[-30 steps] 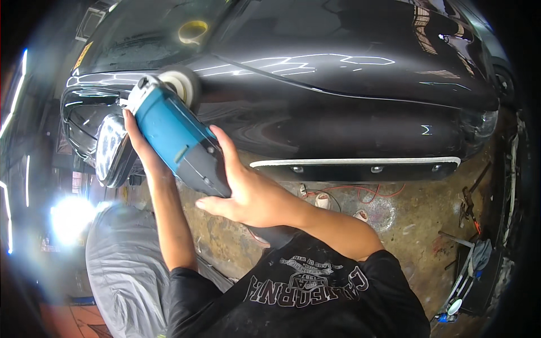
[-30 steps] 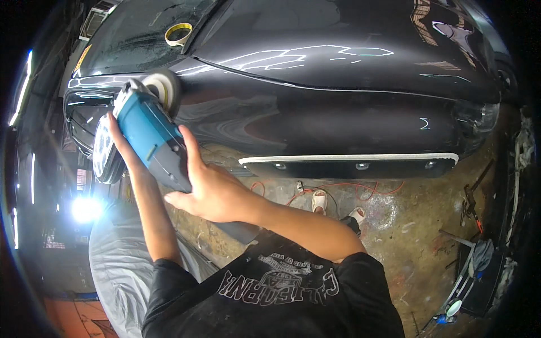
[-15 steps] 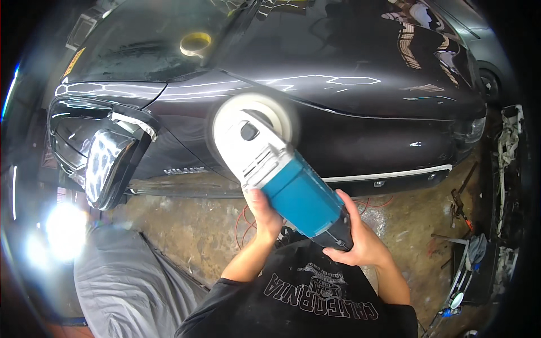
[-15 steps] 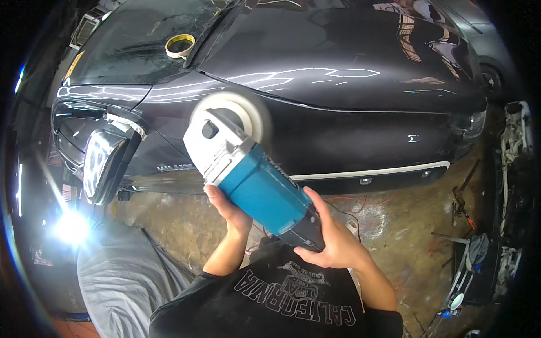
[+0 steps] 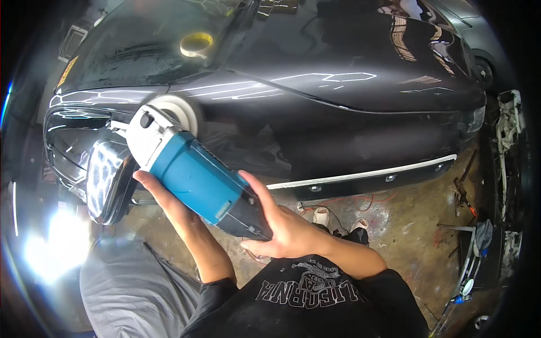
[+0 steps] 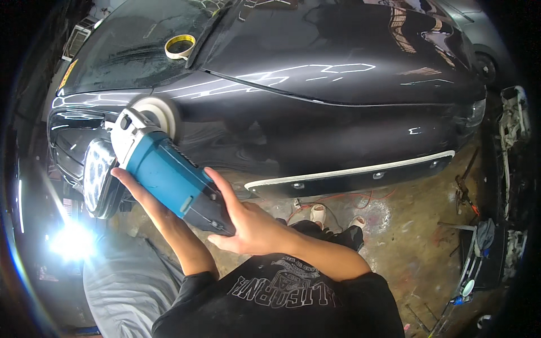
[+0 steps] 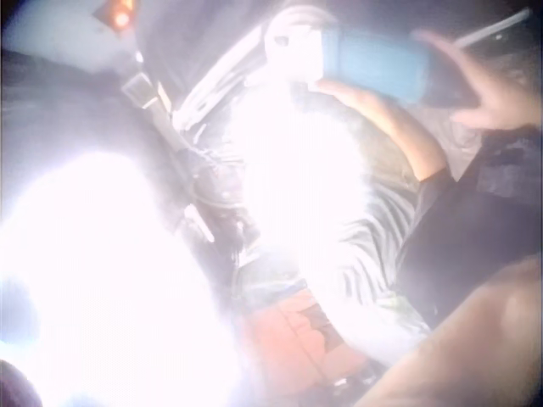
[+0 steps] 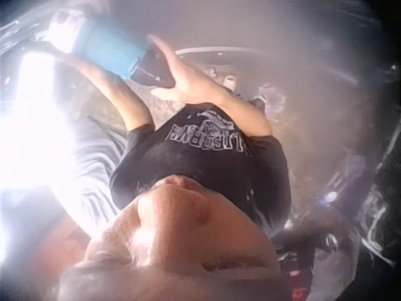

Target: The person polishes the side panel and wheel arch of a dark gray truck using a circular electric polisher, moving the tool back and forth across the surface while holding it with both hands.

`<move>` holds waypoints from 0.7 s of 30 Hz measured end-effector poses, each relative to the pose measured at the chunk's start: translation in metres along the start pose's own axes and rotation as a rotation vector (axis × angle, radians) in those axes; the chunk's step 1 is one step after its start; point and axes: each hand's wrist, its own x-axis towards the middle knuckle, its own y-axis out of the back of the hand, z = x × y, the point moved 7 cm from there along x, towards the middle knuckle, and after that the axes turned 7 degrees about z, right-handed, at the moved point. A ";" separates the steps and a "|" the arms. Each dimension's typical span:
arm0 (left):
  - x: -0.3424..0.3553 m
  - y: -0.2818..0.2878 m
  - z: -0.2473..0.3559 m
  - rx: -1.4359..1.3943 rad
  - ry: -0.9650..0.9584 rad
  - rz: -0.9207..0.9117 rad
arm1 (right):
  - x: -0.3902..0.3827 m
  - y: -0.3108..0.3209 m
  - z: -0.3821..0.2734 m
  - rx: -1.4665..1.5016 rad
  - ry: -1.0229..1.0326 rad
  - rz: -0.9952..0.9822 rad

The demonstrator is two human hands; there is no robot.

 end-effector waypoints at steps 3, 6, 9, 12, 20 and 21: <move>0.007 -0.006 0.009 0.101 -0.035 -0.043 | 0.001 0.001 -0.009 0.015 0.096 0.017; 0.016 -0.030 0.016 0.170 -0.001 -0.131 | -0.003 0.008 -0.026 0.091 0.044 0.044; 0.027 -0.059 0.014 0.233 0.190 -0.193 | -0.001 0.015 -0.042 0.208 0.035 0.071; 0.032 -0.063 0.024 0.250 0.200 -0.211 | 0.004 0.015 -0.048 0.228 0.089 0.093; 0.025 -0.074 0.044 0.244 0.238 -0.156 | 0.011 0.014 -0.063 0.314 -0.060 -0.056; 0.026 -0.080 0.038 0.236 0.266 -0.135 | 0.009 0.013 -0.062 0.310 -0.069 -0.060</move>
